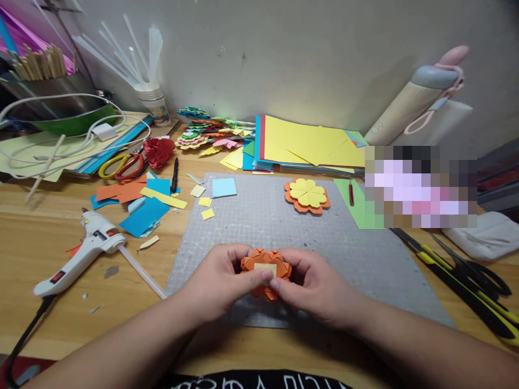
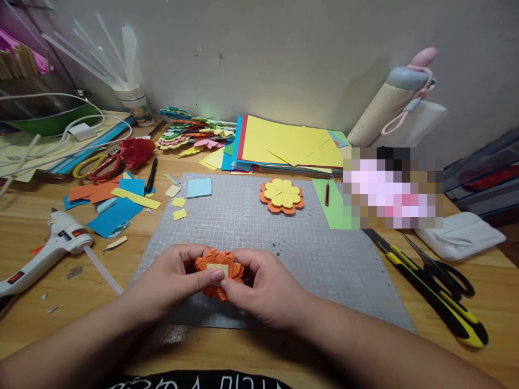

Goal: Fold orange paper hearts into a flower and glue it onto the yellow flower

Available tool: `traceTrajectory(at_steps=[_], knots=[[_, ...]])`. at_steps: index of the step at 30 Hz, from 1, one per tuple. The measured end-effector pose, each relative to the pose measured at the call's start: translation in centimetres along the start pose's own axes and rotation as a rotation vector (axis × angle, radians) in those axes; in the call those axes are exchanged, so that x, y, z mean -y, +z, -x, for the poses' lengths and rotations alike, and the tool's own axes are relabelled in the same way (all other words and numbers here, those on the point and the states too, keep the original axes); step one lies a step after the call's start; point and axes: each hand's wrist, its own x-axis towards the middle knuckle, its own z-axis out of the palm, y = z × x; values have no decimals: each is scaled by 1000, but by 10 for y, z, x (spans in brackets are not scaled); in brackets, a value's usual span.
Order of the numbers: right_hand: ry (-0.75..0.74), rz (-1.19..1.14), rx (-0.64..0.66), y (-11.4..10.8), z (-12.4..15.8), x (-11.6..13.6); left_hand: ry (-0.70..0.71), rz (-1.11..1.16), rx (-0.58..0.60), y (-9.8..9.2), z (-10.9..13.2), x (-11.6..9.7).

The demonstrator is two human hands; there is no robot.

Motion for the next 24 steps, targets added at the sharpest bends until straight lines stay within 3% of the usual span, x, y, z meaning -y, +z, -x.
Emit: traceTrajectory(at_steps=[3,6,8,11,13,16,18,20,22,24], knots=[[17,-92,-20,-3,1,-6,218,-159,-109,-1,5,-2],[63,-302,-47,-7,0,-10,671,-456,-244,-6,11,-2],[138,-407,18,-8,-2,-10,914,-672,-309,-10,12,0],[195,-455,75,-10,-4,-10,1029,-867,-378,-13,10,4],[164,-440,-5,-11,-5,-9,959,-786,-397,-12,7,6],[122,-383,-131,-12,-6,-9,655,-357,-408,-9,2,4],[108,-320,-171,-11,-5,-8,382,-87,-302,-8,0,2],[94,-245,-179,-10,-3,-7,145,37,-150,-7,-1,1],[81,-182,-158,-9,-2,-7,27,64,-67,-7,-3,3],[80,-134,-127,-9,-2,-7,4,87,-73,-7,-4,5]])
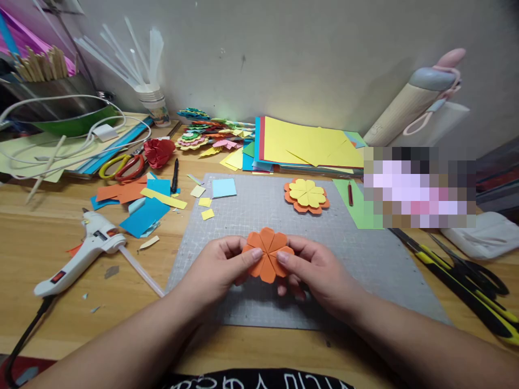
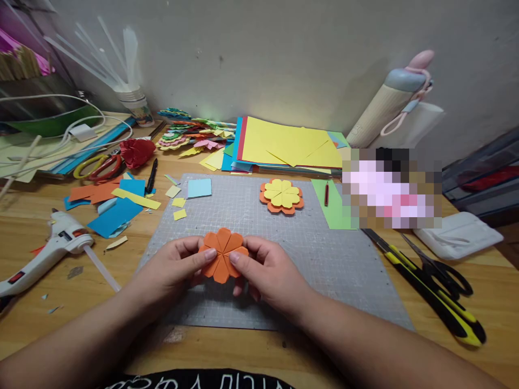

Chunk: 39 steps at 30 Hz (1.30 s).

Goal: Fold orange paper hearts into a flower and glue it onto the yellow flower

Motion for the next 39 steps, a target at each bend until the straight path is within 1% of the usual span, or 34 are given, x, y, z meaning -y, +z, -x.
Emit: traceTrajectory(at_steps=[3,6,11,13,17,20,23,25,35,39], knots=[[34,44,31,-1,-1,-2,-10,7,-18,1,-1,1],[62,57,42,-2,-2,-3,-25,-34,-17,2,0,-1],[78,77,37,-2,-1,-2,2,-104,-25,5,1,-5],[77,49,30,-1,-1,-3,-6,-90,-22,7,1,-5],[45,-75,1,-1,-4,-4,-34,8,19,8,0,-3],[47,-115,-25,-2,-6,-4,-18,31,-6,5,-1,-2],[62,-81,-47,-4,-6,-3,0,55,-42,1,-3,0],[62,-52,-48,-4,-6,-2,-6,49,-42,-1,-3,0],[68,48,6,-7,-3,2,-42,18,17,-6,-1,1],[75,58,2,-7,-3,3,-35,21,24,-6,-2,2]])
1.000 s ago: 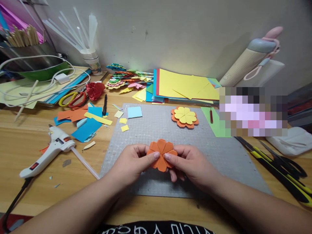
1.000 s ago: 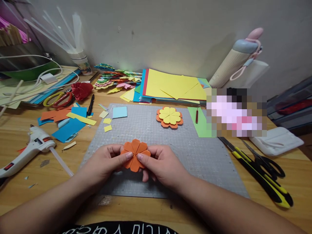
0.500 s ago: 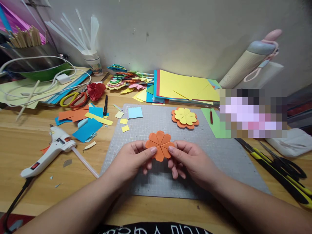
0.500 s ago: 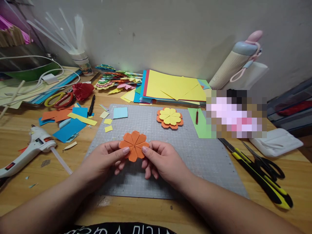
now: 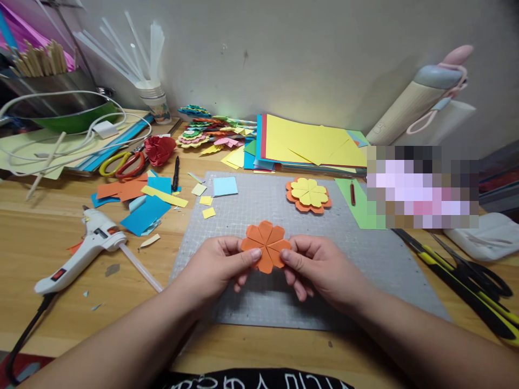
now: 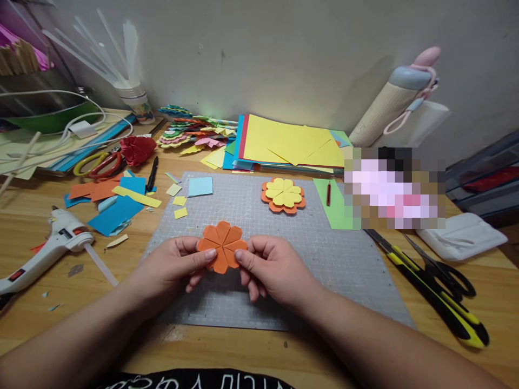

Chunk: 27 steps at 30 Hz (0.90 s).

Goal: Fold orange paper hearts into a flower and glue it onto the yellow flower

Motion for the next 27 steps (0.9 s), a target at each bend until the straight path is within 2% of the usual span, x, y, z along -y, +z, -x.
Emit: traceTrajectory(at_steps=[6,9,15,20,27], knots=[[-38,-131,-18,3,-2,-3,45,95,-32,7,-1,-4],[-54,-179,-24,3,-3,-3,11,122,6,9,-1,-5],[19,-69,79,0,-1,-3,-38,47,64,10,2,-6],[-53,-122,69,1,-1,-4,30,105,-32,10,-1,-3],[-3,17,72,5,0,0,6,71,-17,10,0,-4]])
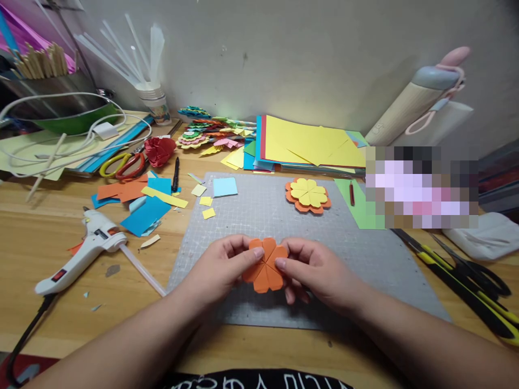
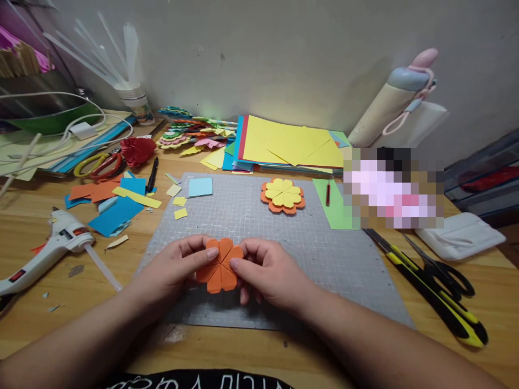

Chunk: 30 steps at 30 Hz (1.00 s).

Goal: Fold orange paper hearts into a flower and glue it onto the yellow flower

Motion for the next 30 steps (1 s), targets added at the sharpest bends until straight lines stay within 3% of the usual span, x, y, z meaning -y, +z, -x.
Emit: traceTrajectory(at_steps=[5,13,27,30], knots=[[9,1,-85,-2,1,-2,-22,-37,-68,-1,2,-3],[-87,59,-218,0,4,3,-56,-94,-58,-2,1,-2],[-143,-54,-174,6,1,1,3,58,-59,1,0,1],[-118,-55,-123,6,0,0,-1,90,10,1,0,0]])
